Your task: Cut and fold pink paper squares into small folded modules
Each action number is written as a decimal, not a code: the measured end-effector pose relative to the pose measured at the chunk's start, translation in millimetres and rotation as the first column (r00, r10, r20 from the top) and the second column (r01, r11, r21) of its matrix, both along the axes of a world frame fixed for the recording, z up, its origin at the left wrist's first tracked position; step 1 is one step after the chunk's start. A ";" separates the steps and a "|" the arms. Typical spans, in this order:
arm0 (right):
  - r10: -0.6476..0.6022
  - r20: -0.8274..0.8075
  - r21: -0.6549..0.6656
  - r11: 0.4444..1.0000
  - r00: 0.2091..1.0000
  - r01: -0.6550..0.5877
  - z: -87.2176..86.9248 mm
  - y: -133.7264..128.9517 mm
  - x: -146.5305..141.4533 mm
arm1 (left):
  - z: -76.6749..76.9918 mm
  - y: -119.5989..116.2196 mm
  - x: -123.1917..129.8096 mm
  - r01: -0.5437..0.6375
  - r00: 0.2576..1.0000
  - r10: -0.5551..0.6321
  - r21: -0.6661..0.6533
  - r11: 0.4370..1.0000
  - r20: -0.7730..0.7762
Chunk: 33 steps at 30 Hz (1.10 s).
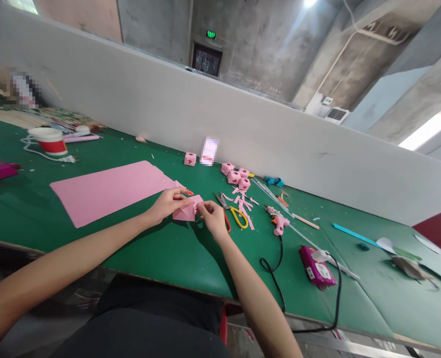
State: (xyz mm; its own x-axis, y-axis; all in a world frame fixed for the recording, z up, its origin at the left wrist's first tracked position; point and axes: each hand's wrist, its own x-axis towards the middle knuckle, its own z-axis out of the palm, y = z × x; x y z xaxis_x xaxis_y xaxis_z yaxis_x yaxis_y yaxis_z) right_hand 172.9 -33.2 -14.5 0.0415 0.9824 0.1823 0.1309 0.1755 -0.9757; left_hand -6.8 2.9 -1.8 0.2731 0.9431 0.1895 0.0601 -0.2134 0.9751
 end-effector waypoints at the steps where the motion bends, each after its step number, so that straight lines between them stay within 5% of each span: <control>1: 0.008 -0.018 -0.001 1.000 1.000 -0.008 0.2 0.0 0.0 | 0.0 0.5 -0.4 0.000 1.000 0.000 0.002 1.000 0.007; 9: 0.086 0.008 -0.049 0.995 0.996 -0.086 -0.3 -2.2 -0.9 | -0.6 0.3 -0.6 -0.001 1.000 0.001 0.050 0.999 0.003; 19: 0.050 -0.012 -0.030 0.998 0.999 -0.051 2.3 -1.2 2.5 | -2.3 -0.5 -0.5 0.027 0.992 -0.018 0.067 0.997 -0.123; 33: 0.001 -0.057 -0.029 1.000 0.998 -0.003 1.3 0.1 1.9 | 0.6 0.0 -1.2 -0.007 0.997 0.011 0.047 0.999 -0.081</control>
State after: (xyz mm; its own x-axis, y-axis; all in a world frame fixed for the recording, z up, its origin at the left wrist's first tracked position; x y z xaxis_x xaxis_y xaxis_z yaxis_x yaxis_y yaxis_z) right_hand 174.7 -33.1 -13.2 0.0487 0.9873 0.1512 0.0749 0.1473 -0.9863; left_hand -8.0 2.9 -1.3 0.2806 0.9364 0.2107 0.1412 -0.2574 0.9559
